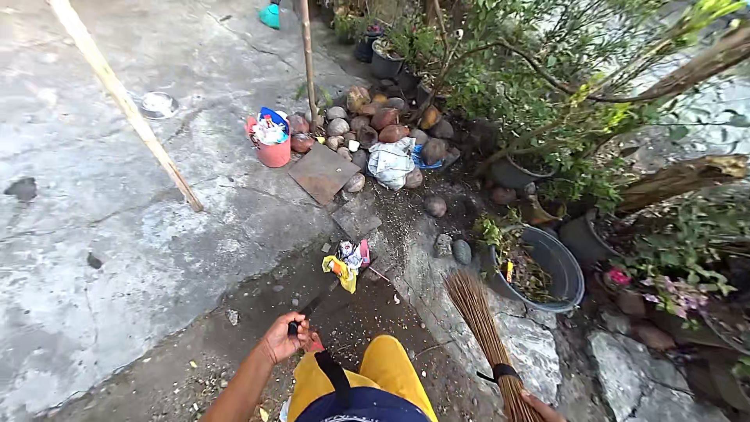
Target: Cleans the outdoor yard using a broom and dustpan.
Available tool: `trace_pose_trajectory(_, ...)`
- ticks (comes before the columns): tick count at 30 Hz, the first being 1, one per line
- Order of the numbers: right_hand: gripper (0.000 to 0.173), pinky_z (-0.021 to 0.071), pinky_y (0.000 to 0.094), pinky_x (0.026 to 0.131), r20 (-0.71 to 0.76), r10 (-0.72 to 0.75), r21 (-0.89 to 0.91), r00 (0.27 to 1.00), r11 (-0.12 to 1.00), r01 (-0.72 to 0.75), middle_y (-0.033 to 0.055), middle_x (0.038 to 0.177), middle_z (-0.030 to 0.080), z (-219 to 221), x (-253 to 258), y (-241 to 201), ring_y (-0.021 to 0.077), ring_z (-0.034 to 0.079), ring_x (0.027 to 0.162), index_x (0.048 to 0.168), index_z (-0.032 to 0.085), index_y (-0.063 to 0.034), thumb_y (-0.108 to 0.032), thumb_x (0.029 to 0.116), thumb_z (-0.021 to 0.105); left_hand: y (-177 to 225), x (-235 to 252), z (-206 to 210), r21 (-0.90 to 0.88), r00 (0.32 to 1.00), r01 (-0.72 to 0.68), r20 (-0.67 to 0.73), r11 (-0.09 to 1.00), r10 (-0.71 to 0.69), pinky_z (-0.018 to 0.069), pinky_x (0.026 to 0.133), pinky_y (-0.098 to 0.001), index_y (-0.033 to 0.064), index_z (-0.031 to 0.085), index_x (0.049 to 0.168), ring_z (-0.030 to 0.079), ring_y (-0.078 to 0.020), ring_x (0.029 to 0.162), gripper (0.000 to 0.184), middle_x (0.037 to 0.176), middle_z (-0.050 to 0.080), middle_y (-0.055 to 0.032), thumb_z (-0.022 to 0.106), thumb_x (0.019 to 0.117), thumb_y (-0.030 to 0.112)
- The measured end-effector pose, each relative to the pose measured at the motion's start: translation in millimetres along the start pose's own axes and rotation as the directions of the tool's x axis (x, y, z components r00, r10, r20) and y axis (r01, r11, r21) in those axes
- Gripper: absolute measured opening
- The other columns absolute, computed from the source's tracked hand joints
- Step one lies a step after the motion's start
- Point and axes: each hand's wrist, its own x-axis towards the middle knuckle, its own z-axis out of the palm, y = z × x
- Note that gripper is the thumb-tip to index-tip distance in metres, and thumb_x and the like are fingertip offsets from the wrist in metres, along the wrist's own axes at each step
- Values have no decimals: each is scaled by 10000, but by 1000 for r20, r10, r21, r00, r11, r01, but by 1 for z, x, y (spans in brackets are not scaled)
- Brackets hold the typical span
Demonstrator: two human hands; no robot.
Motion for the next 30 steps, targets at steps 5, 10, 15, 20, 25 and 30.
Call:
trace_pose_trajectory(5,341,603,353,619,94,103,152,990,982,-117,96,891,701,72,34,-21,194,703,733,1187,551,-95,-366,1069,381,93,-17,29,6,980,-176,-90,984,176,489,470,-208,100,520,856,537,-93,484,195,638,548,-22,412,1013,143)
trace_pose_trajectory(10,378,577,361,555,104,178,209,978,958,-197,130,905,686,148,94,-59,220,684,702,1203,576,-85,-400,1046,439,208,-13,68,55,925,-357,-121,933,361,494,480,-204,96,515,866,526,-84,483,211,631,530,-9,388,1023,156)
trace_pose_trajectory(15,362,579,343,589,161,226,263,961,928,-262,108,925,664,229,155,-117,197,674,729,1202,558,-95,-397,1057,419,325,-8,113,137,843,-493,-167,859,510,485,492,-193,89,528,880,511,-75,489,213,641,528,-8,383,1022,153)
trace_pose_trajectory(20,328,566,355,564,190,335,227,923,899,-374,104,866,635,289,216,-173,198,644,678,1151,565,-99,-391,1039,468,434,1,176,174,760,-590,-210,788,615,465,484,-186,119,516,864,501,-69,485,187,637,517,7,407,1010,162)
trace_pose_trajectory(25,342,581,365,583,240,366,189,899,891,-413,113,868,650,322,240,-211,213,663,690,1172,565,-93,-392,1053,449,530,37,237,295,706,-597,-250,746,663,478,513,-199,154,502,856,500,-67,516,148,664,514,21,440,988,131)
trace_pose_trajectory(30,301,572,371,596,204,382,155,901,896,-415,101,866,643,345,246,-232,199,649,696,1167,579,-88,-342,1059,461,604,123,295,438,638,-570,-297,696,710,477,524,-225,164,508,929,479,-80,522,87,678,482,28,478,1010,160)
